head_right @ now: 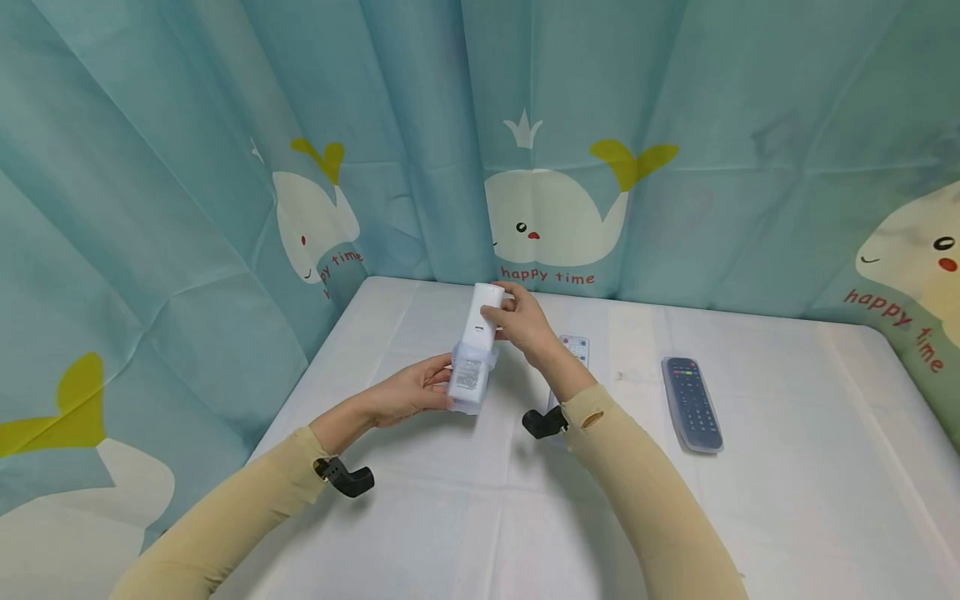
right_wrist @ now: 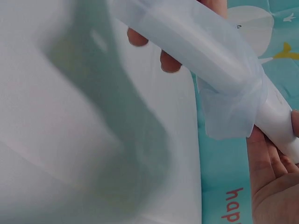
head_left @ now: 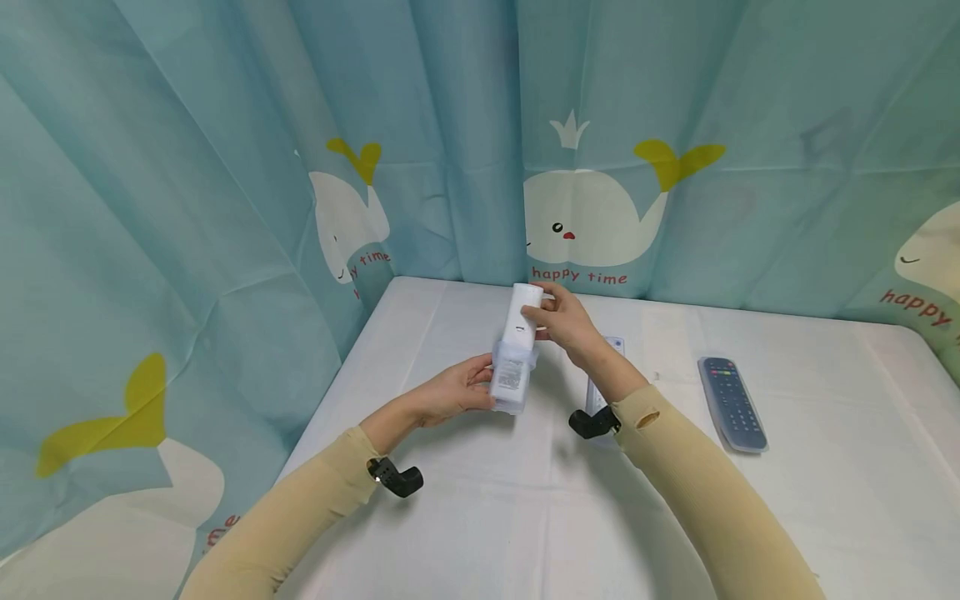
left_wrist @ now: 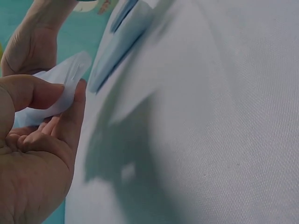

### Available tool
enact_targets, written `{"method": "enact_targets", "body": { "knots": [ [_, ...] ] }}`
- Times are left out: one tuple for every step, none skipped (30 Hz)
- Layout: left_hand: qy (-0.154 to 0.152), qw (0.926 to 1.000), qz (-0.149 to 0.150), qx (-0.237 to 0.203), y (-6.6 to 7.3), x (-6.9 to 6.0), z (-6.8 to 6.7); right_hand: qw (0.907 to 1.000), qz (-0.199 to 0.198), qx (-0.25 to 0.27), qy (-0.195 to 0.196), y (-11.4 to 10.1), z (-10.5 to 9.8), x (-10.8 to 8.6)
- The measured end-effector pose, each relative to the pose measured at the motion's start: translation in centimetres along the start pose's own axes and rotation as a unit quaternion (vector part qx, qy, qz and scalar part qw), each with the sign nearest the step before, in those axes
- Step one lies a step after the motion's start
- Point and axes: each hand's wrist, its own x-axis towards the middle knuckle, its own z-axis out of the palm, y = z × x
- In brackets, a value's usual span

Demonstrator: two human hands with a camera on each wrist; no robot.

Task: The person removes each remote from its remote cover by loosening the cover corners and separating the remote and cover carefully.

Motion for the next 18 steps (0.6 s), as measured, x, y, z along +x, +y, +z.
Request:
{"method": "enact_targets", "body": {
  "knots": [
    [-0.001, 1.0, 0.0, 0.001, -0.01, -0.01, 0.04, 1.0, -0.001, -0.001, 0.0, -0.01, -0.02, -0.01],
    [-0.001, 1.0, -0.001, 0.002, -0.01, -0.02, 0.08, 1.0, -0.001, -0.001, -0.001, -0.04, -0.05, -0.04],
    [-0.001, 1.0, -0.001, 0.002, -0.04, 0.0, 0.09, 1.0, -0.001, -0.001, -0.002, -0.07, -0.07, -0.06],
    [-0.001, 1.0, -0.001, 0.001, -0.07, 0.04, 0.07, 1.0, -0.001, -0.001, -0.003, -0.08, -0.1, -0.06],
    [-0.001, 1.0, -0.001, 0.001, -0.11, 0.08, 0.04, 1.0, -0.001, -0.001, -0.003, -0.1, -0.12, -0.05],
    [-0.001, 1.0, 0.0, 0.0, -0.13, 0.1, 0.04, 1.0, -0.001, -0.001, -0.004, -0.09, -0.15, -0.04],
    [-0.001, 1.0, 0.0, 0.001, -0.14, 0.12, 0.03, 1.0, -0.001, -0.002, -0.006, -0.04, -0.19, -0.01],
    [-0.002, 1.0, 0.0, 0.0, -0.17, 0.14, 0.02, 1.0, 0.0, -0.001, -0.006, 0.0, -0.21, 0.03],
    [-0.002, 1.0, 0.0, 0.0, -0.18, 0.15, 0.01, 1.0, 0.0, 0.0, -0.005, 0.06, -0.23, 0.07],
    [-0.002, 1.0, 0.0, -0.001, -0.19, 0.17, 0.0, 1.0, 0.0, 0.0, -0.005, 0.13, -0.25, 0.14],
    [-0.002, 1.0, -0.001, -0.002, -0.2, 0.16, 0.0, 1.0, 0.001, 0.001, -0.005, 0.15, -0.26, 0.15],
    [-0.002, 1.0, -0.002, -0.002, -0.19, 0.14, 0.0, 1.0, 0.0, 0.002, -0.005, 0.2, -0.27, 0.21],
    [-0.002, 1.0, -0.002, -0.002, -0.19, 0.13, -0.01, 1.0, 0.0, 0.003, -0.004, 0.22, -0.26, 0.24],
    [-0.001, 1.0, -0.003, -0.002, -0.17, 0.11, 0.0, 1.0, 0.0, 0.004, -0.003, 0.21, -0.24, 0.24],
    [-0.001, 1.0, -0.003, -0.001, -0.17, 0.09, -0.01, 1.0, -0.001, 0.005, -0.002, 0.22, -0.25, 0.24],
    [-0.001, 1.0, -0.002, -0.001, -0.16, 0.08, -0.01, 1.0, -0.001, 0.006, -0.001, 0.23, -0.25, 0.26],
    [-0.002, 1.0, -0.002, -0.001, -0.14, 0.06, -0.01, 1.0, -0.002, 0.007, 0.0, 0.23, -0.25, 0.26],
    [-0.002, 1.0, -0.001, -0.001, -0.12, 0.05, -0.01, 1.0, -0.002, 0.009, 0.002, 0.26, -0.26, 0.3]
  ]
}}
